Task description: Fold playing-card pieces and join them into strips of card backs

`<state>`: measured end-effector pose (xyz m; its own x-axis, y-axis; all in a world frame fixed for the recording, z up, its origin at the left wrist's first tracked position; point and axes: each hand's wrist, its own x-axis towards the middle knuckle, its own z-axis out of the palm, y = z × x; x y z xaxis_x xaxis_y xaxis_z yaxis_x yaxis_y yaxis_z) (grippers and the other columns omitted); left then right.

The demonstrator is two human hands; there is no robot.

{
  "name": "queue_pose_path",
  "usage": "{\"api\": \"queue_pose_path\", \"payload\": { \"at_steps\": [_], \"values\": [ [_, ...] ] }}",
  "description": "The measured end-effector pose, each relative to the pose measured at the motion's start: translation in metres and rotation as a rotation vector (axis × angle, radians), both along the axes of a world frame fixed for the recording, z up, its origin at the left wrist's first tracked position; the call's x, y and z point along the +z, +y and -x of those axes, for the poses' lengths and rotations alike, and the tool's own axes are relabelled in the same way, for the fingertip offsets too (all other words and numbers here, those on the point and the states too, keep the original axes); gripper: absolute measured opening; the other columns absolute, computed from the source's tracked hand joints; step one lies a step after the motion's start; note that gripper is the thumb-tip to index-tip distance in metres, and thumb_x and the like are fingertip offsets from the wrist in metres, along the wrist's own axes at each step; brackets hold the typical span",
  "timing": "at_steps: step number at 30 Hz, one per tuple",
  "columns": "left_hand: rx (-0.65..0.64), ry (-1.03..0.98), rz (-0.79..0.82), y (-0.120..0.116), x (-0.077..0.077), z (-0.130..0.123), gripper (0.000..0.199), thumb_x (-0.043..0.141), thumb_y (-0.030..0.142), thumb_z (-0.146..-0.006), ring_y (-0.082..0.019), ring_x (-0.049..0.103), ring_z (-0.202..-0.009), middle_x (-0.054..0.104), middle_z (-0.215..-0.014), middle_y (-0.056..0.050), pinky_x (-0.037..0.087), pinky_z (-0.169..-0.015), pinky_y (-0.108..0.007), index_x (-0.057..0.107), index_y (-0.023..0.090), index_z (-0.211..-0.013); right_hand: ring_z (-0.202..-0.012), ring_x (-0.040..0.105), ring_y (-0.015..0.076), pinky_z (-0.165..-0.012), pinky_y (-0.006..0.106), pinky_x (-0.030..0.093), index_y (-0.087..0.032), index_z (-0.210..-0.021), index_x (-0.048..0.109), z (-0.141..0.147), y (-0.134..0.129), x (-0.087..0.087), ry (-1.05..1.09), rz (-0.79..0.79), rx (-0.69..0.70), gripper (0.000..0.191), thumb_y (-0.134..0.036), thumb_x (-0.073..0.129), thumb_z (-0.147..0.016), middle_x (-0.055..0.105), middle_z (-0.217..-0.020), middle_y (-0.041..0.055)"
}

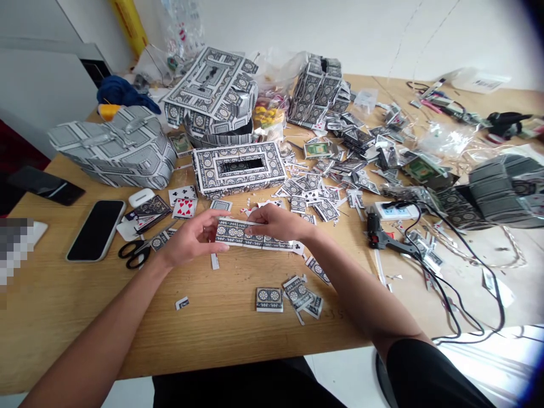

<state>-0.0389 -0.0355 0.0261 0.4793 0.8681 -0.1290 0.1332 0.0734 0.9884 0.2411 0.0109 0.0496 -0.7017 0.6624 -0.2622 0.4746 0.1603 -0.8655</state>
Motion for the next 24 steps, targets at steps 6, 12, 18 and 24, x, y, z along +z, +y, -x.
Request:
{"api": "queue_pose_path", "payload": {
  "at_steps": [6, 12, 18, 24],
  "values": [
    [-0.022, -0.076, 0.023, 0.0094, 0.0055, 0.0087, 0.042, 0.072, 0.037, -0.095, -0.014, 0.066, -0.067, 0.074, -0.087, -0.005, 0.055, -0.064, -0.026, 0.069, 0.018, -0.132, -0.064, 0.033, 0.0106, -0.059, 0.031, 0.024, -0.019, -0.075, 0.06, -0.0009, -0.0003, 0.0016, 0.021, 0.022, 0.0, 0.031, -0.041, 0.069, -0.094, 0.041, -0.067, -0.0065],
    [-0.025, -0.028, 0.018, 0.0091, 0.0043, 0.0063, 0.036, 0.077, 0.035, -0.089, -0.014, 0.067, -0.066, 0.077, -0.091, -0.006, 0.056, -0.061, -0.025, 0.073, 0.017, -0.12, -0.064, 0.035, 0.0106, -0.06, 0.031, 0.025, -0.018, -0.077, 0.063, -0.0002, -0.0016, -0.0002, -0.005, 0.0, 0.006, 0.026, -0.037, 0.068, -0.094, 0.044, -0.068, -0.0062],
    [-0.062, -0.003, 0.092, 0.0079, 0.0029, 0.0049, 0.038, 0.078, 0.029, -0.085, -0.016, 0.071, -0.076, 0.078, -0.097, -0.008, 0.06, -0.065, -0.026, 0.069, 0.016, -0.12, -0.064, 0.038, 0.011, -0.061, 0.031, 0.027, -0.017, -0.078, 0.066, 0.0034, -0.0047, -0.0029, -0.021, -0.026, 0.014, 0.024, -0.036, 0.068, -0.093, 0.048, -0.067, -0.0056],
    [0.08, -0.114, 0.053, 0.007, -0.0036, 0.0009, 0.037, 0.085, 0.027, -0.078, -0.013, 0.067, -0.064, 0.071, -0.083, 0.002, 0.057, -0.055, -0.022, 0.058, 0.022, -0.103, -0.066, 0.039, 0.0117, -0.062, 0.031, 0.027, -0.018, -0.078, 0.065, 0.0067, -0.0072, 0.0053, -0.043, -0.034, -0.025, 0.026, -0.039, 0.067, -0.092, 0.047, -0.067, -0.005]
  ]
}}
